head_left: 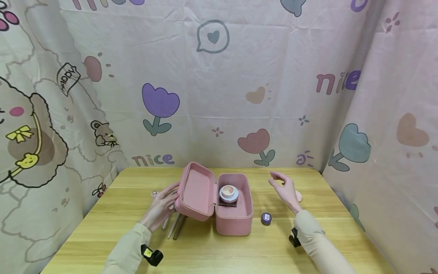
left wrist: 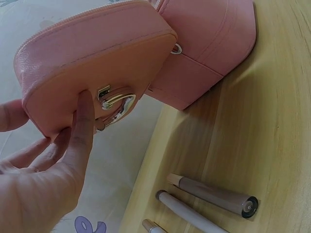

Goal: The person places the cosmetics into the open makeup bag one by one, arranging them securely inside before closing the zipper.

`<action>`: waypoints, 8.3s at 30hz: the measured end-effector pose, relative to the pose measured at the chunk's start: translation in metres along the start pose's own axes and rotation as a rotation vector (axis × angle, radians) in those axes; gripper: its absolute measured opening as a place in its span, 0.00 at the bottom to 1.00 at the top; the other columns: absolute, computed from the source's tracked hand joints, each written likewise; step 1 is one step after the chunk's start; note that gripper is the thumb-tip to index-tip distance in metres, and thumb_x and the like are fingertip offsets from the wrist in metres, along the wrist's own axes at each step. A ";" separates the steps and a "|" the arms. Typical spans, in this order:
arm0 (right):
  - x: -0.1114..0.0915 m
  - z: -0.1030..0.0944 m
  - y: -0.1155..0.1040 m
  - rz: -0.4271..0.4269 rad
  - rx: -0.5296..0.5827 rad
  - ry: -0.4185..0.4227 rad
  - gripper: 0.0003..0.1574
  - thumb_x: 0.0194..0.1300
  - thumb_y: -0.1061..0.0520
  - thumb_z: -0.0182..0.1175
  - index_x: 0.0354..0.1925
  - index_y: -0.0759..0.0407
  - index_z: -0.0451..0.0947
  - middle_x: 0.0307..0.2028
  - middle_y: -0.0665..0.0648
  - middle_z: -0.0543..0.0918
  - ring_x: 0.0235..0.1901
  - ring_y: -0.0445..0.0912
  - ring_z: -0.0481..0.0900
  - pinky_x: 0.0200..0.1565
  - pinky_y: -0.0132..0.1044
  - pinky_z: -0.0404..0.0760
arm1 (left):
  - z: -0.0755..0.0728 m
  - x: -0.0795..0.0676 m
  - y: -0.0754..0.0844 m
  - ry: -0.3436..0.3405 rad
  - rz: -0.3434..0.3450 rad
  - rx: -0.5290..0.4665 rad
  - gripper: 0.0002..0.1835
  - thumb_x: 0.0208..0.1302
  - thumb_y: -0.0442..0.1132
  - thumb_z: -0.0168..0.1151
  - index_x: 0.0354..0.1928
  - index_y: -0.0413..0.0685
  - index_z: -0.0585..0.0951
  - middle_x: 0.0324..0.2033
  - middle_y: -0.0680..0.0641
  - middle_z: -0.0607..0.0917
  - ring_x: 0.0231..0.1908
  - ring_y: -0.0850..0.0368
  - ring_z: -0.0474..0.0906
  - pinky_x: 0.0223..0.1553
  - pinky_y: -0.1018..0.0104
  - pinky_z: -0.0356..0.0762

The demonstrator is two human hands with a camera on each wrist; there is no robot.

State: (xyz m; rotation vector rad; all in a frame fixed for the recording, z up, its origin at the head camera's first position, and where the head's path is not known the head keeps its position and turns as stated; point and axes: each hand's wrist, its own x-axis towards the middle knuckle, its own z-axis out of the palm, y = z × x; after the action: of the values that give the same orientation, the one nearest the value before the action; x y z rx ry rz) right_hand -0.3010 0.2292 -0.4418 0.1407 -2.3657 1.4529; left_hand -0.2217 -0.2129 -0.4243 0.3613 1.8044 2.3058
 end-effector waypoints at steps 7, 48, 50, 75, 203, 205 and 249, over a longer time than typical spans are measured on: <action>-0.005 -0.023 0.016 0.076 0.032 -0.014 0.31 0.69 0.54 0.64 0.66 0.63 0.73 0.63 0.67 0.78 0.53 0.42 0.75 0.53 0.33 0.66 | -0.001 -0.001 0.000 -0.023 -0.005 0.008 0.35 0.79 0.37 0.46 0.79 0.37 0.45 0.56 0.66 0.81 0.55 0.69 0.79 0.56 0.71 0.79; -0.025 -0.066 0.060 0.088 -0.232 -0.219 0.35 0.61 0.55 0.70 0.62 0.71 0.73 0.56 0.75 0.78 0.54 0.63 0.78 0.53 0.45 0.78 | -0.002 0.001 -0.003 -0.008 -0.014 0.021 0.34 0.79 0.37 0.46 0.79 0.39 0.46 0.58 0.64 0.78 0.56 0.69 0.78 0.56 0.69 0.79; -0.026 -0.064 0.061 -0.011 -0.174 -0.319 0.31 0.60 0.60 0.70 0.58 0.73 0.76 0.53 0.74 0.79 0.51 0.60 0.80 0.51 0.41 0.80 | -0.003 0.001 -0.003 -0.013 -0.011 0.021 0.34 0.79 0.37 0.46 0.79 0.38 0.46 0.59 0.64 0.78 0.56 0.69 0.78 0.56 0.70 0.79; -0.030 -0.021 0.042 -0.079 -0.068 -0.871 0.29 0.52 0.61 0.73 0.53 0.65 0.81 0.48 0.65 0.85 0.44 0.44 0.77 0.49 0.33 0.74 | -0.002 -0.001 -0.003 -0.016 -0.012 0.000 0.35 0.78 0.37 0.47 0.79 0.38 0.45 0.57 0.65 0.79 0.56 0.70 0.78 0.57 0.70 0.79; 0.006 0.099 -0.084 -0.358 -0.250 -0.845 0.17 0.50 0.64 0.75 0.41 0.66 0.85 0.37 0.62 0.90 0.37 0.47 0.90 0.39 0.23 0.84 | -0.003 0.000 -0.003 -0.011 -0.022 -0.013 0.35 0.77 0.35 0.47 0.79 0.38 0.45 0.57 0.65 0.79 0.55 0.68 0.78 0.56 0.70 0.79; 0.006 0.097 -0.082 -0.352 -0.233 -0.844 0.17 0.51 0.64 0.75 0.41 0.66 0.85 0.37 0.62 0.91 0.36 0.45 0.90 0.39 0.23 0.84 | -0.003 0.000 -0.004 -0.008 -0.025 -0.011 0.35 0.78 0.35 0.46 0.79 0.38 0.45 0.58 0.65 0.78 0.56 0.68 0.78 0.57 0.70 0.79; -0.011 0.023 -0.019 -0.247 0.247 -0.141 0.22 0.62 0.66 0.68 0.54 0.71 0.80 0.48 0.73 0.85 0.45 0.38 0.84 0.50 0.31 0.80 | -0.005 -0.001 -0.005 -0.048 -0.010 -0.037 0.35 0.78 0.34 0.45 0.79 0.36 0.43 0.59 0.63 0.78 0.57 0.69 0.78 0.57 0.71 0.79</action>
State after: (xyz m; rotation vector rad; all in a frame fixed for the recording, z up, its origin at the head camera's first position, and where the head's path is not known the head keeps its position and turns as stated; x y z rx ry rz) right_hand -0.2911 0.1993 -0.4391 0.5950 -2.1695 1.6503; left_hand -0.2223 -0.2163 -0.4301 0.3979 1.7342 2.3005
